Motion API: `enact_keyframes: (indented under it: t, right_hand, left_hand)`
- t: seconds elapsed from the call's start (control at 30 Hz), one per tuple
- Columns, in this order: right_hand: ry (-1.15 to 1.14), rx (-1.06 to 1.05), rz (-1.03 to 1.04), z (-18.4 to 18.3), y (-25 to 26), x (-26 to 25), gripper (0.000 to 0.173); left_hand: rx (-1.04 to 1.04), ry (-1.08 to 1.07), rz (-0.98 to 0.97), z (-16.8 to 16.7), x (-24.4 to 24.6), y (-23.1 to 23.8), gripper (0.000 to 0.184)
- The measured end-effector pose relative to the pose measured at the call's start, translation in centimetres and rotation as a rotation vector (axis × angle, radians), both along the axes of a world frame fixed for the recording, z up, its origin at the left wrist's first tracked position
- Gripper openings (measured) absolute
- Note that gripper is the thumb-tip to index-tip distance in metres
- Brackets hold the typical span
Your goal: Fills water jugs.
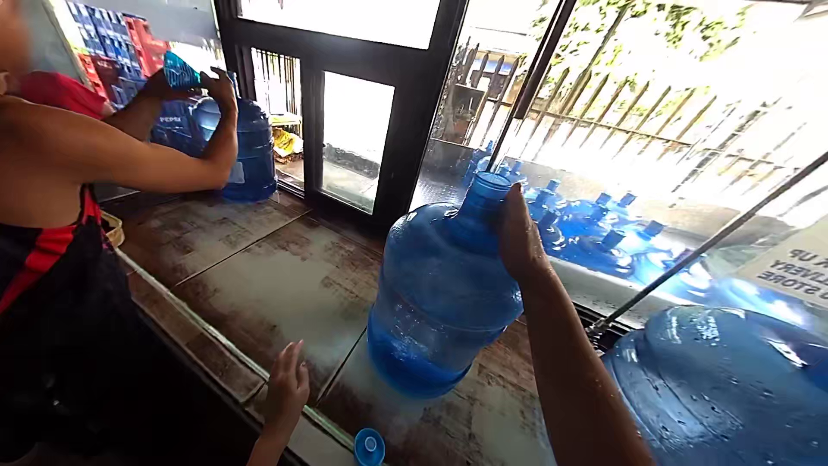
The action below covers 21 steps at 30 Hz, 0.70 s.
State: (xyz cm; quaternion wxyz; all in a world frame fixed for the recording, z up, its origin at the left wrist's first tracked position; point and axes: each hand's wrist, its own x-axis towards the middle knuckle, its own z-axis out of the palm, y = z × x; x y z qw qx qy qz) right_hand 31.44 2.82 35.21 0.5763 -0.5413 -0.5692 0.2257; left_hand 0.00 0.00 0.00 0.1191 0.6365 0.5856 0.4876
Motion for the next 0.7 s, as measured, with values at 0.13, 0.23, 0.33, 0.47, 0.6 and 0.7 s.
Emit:
enact_keyframes:
  t: [0.13, 0.23, 0.33, 0.47, 0.6, 0.7]
  right_hand:
    - [-0.018, -0.011, 0.011, -0.18, -0.33, 0.29, 0.075]
    - [-0.026, -0.007, 0.008, -0.34, -0.45, 0.38, 0.076]
    - [-0.053, -0.008, -0.006, -0.39, -0.4, 0.46, 0.077]
    - [-0.035, -0.028, 0.005, -0.19, -0.43, 0.33, 0.075]
    - [-0.069, -0.023, -0.009, -0.36, -0.45, 0.38, 0.075]
    - [-0.082, -0.02, 0.0, -0.39, -0.65, 0.41, 0.076]
  left_hand:
    - [-0.015, -0.077, 0.081, -1.62, -0.06, 0.06, 0.044]
    - [-0.05, -0.124, 0.081, -1.3, -0.03, -0.05, 0.043]
    - [-0.085, -0.17, 0.093, -1.42, -0.07, 0.09, 0.043]
    - [-0.137, -0.241, 0.105, -1.4, -0.08, 0.33, 0.044]
    - [-0.084, -0.1, 0.096, -1.61, 0.22, 0.02, 0.043]
    - [-0.055, -0.062, 0.095, -1.69, 0.25, 0.01, 0.043]
